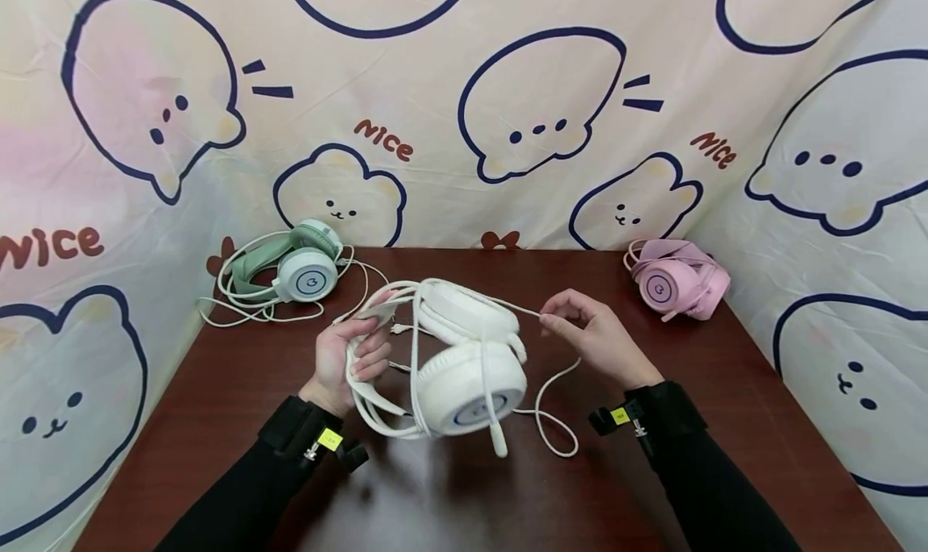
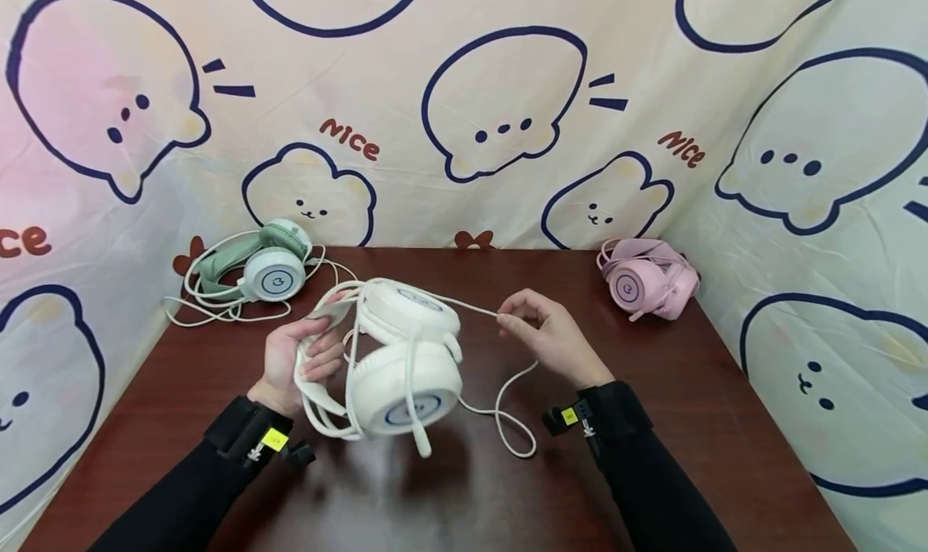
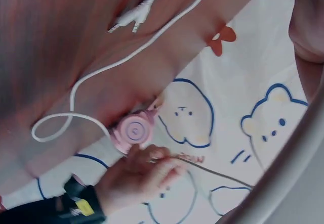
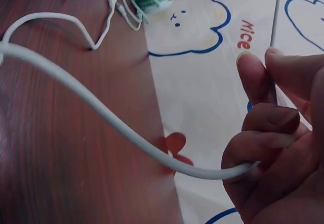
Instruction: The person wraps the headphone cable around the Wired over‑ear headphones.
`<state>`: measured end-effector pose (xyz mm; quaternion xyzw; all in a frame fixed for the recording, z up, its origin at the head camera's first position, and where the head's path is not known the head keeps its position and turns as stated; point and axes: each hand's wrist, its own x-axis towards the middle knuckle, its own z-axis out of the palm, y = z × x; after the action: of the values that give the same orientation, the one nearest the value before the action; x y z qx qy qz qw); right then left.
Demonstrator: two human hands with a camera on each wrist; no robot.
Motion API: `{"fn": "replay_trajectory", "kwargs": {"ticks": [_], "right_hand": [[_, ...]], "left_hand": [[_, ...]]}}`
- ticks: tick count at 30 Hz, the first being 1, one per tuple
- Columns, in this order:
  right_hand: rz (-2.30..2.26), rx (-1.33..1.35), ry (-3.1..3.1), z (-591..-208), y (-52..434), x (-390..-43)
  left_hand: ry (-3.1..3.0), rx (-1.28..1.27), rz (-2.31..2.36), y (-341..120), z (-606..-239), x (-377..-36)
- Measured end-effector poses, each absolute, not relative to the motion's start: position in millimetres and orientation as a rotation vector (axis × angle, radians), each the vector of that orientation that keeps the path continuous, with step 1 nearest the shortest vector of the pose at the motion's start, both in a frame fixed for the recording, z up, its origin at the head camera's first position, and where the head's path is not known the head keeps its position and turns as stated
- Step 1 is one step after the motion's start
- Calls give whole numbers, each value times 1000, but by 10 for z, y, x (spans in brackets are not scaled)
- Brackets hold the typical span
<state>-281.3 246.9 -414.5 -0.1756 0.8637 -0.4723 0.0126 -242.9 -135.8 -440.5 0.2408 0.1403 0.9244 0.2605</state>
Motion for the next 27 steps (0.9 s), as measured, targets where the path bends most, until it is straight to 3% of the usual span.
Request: {"fn": "replay_trajectory", "kwargs": {"ticks": [10, 20, 27], "right_hand": [[-1408, -518, 2645, -4211, 2534, -2821], [-1380, -554, 2497, -4297, 2573, -2780], [-1288, -666, 2400, -4346, 2530, -2695]], "left_hand": [[396, 322, 2739, -1414, -4393, -2416], [402, -654, 2975, -1386, -4364, -2536], [428, -892, 3050, -1429, -4474, -2619]]}}
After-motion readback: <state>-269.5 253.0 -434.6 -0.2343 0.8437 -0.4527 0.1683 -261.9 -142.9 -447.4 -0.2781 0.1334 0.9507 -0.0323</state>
